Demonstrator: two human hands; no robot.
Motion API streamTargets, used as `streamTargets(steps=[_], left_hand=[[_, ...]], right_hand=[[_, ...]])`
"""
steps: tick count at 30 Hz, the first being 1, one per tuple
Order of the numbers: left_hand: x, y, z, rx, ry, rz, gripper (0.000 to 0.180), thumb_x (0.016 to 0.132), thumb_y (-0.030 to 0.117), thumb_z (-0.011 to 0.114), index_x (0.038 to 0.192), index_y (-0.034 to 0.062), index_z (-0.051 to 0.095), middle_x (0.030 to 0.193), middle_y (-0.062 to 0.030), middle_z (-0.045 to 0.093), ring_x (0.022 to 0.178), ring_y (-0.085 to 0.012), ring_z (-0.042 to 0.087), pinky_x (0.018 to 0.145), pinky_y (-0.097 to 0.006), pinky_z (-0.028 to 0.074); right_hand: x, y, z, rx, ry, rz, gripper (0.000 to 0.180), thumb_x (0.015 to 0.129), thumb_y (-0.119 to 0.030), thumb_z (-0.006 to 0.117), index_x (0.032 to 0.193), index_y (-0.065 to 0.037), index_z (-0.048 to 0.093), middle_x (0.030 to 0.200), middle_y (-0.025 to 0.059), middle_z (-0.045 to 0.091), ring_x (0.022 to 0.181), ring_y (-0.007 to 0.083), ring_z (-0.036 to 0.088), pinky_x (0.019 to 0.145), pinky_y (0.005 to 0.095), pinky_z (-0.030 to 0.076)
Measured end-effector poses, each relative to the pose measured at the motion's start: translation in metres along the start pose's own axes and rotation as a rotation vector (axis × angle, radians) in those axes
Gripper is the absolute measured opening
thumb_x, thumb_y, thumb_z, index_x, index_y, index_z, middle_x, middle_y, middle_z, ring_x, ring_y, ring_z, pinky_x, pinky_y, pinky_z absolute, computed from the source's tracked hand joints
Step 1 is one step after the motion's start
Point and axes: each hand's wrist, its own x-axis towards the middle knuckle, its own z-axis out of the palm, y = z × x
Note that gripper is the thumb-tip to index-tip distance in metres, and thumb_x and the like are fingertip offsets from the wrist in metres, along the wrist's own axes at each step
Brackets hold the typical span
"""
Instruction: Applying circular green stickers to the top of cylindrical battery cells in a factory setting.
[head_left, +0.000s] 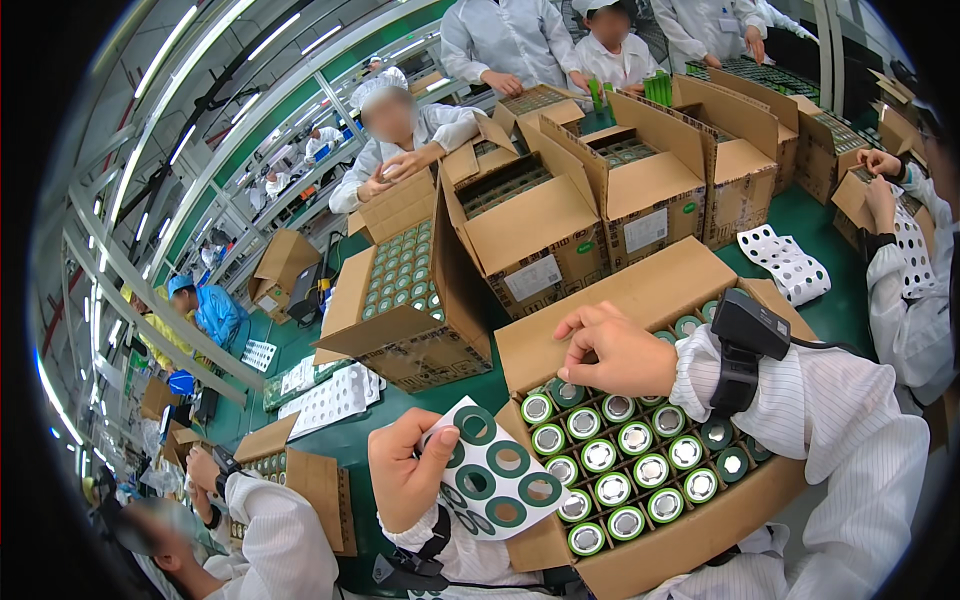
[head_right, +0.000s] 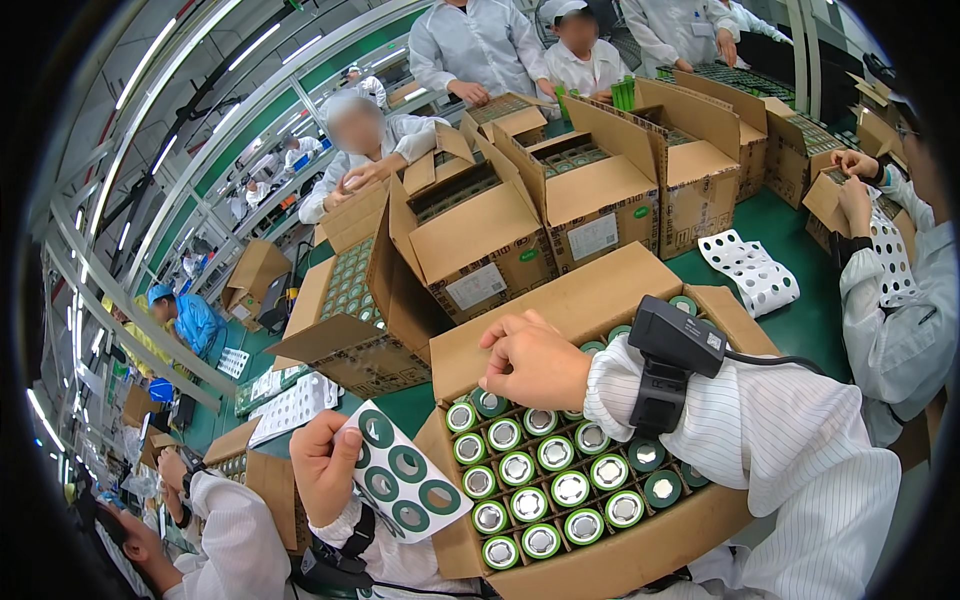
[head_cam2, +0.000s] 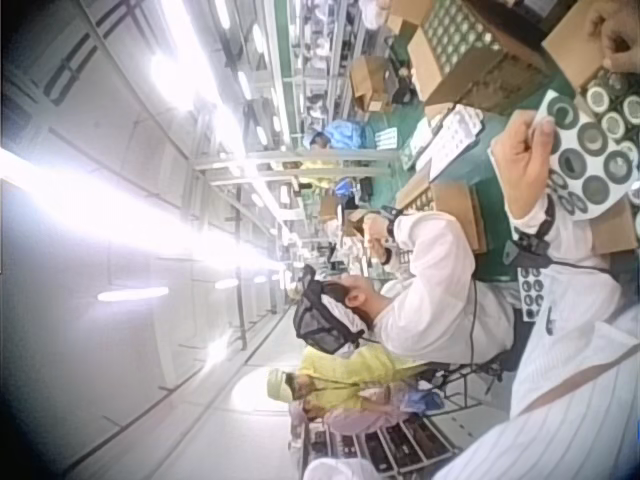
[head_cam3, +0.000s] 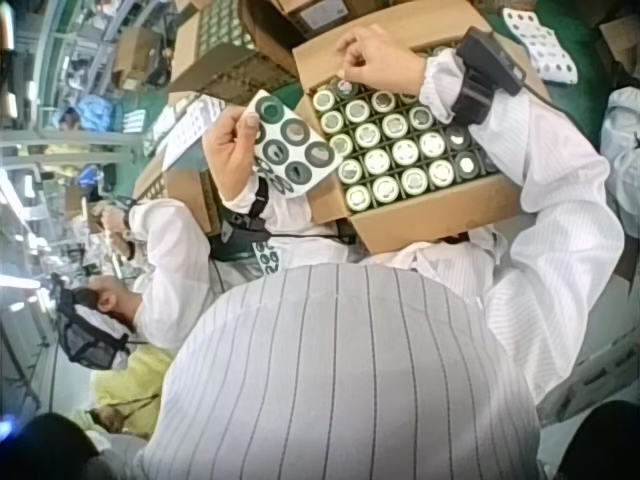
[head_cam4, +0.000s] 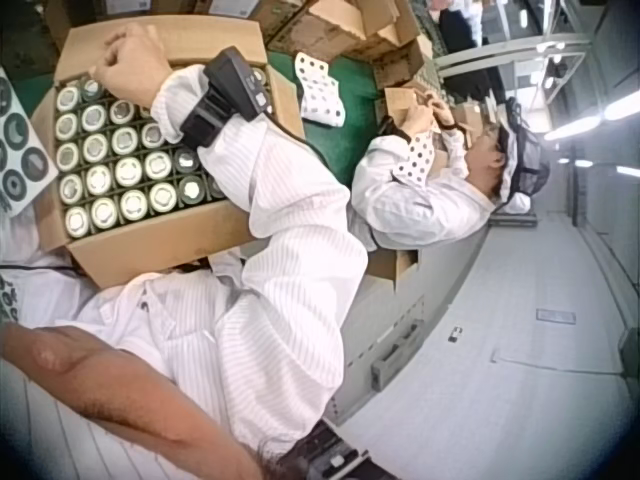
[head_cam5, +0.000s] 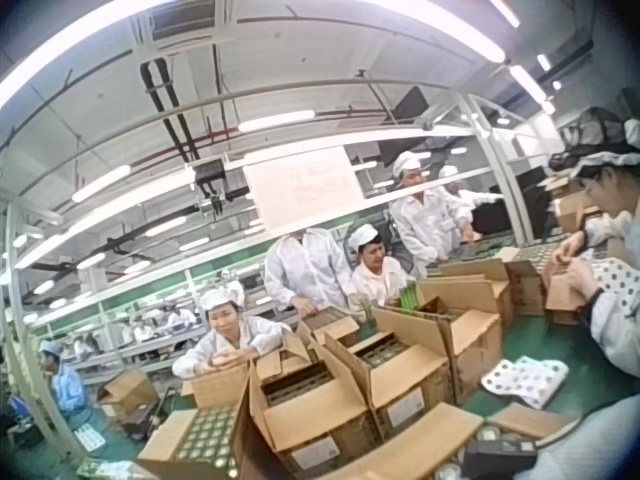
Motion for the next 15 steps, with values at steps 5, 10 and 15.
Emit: streamTargets(steps=[5,10,15], left_hand=[[-0.0001,0.0003,0.0008,-0.005,0.003,-0.012,0.024,0.083,0.017,0.064,0.073,-0.0043,0.059,0.053,-0.0017,0.053,0.048,-0.0049,0.042,0.044,-0.02,0.031],[-0.0019,-0.0012,-0.0008,-0.011,0.005,-0.008,0.024,0.083,0.017,0.064,0.073,-0.004,0.059,0.052,-0.002,0.053,0.047,-0.0049,0.043,0.044,-0.02,0.031],[0.0005,0.0006,0.0,0.019,0.003,-0.004,0.024,0.083,0.017,0.064,0.073,-0.0039,0.059,0.052,-0.0019,0.053,0.047,-0.0054,0.042,0.044,-0.021,0.031]], right_hand=[[-0.0004,0.0004,-0.0001,-0.009,0.004,-0.007,0.019,0.076,-0.02,0.067,0.068,-0.003,0.063,0.113,0.0109,0.053,0.11,0.0283,0.042,0.094,0.0352,0.036],[-0.0005,-0.0007,0.0014,-0.006,0.002,-0.01,0.019,0.076,-0.02,0.067,0.068,-0.003,0.062,0.113,0.011,0.053,0.11,0.0283,0.042,0.094,0.0354,0.035],[-0.0002,0.0014,0.0006,-0.015,0.007,-0.015,0.019,0.076,-0.02,0.066,0.068,-0.004,0.062,0.113,0.011,0.053,0.109,0.0283,0.042,0.094,0.0354,0.035]])
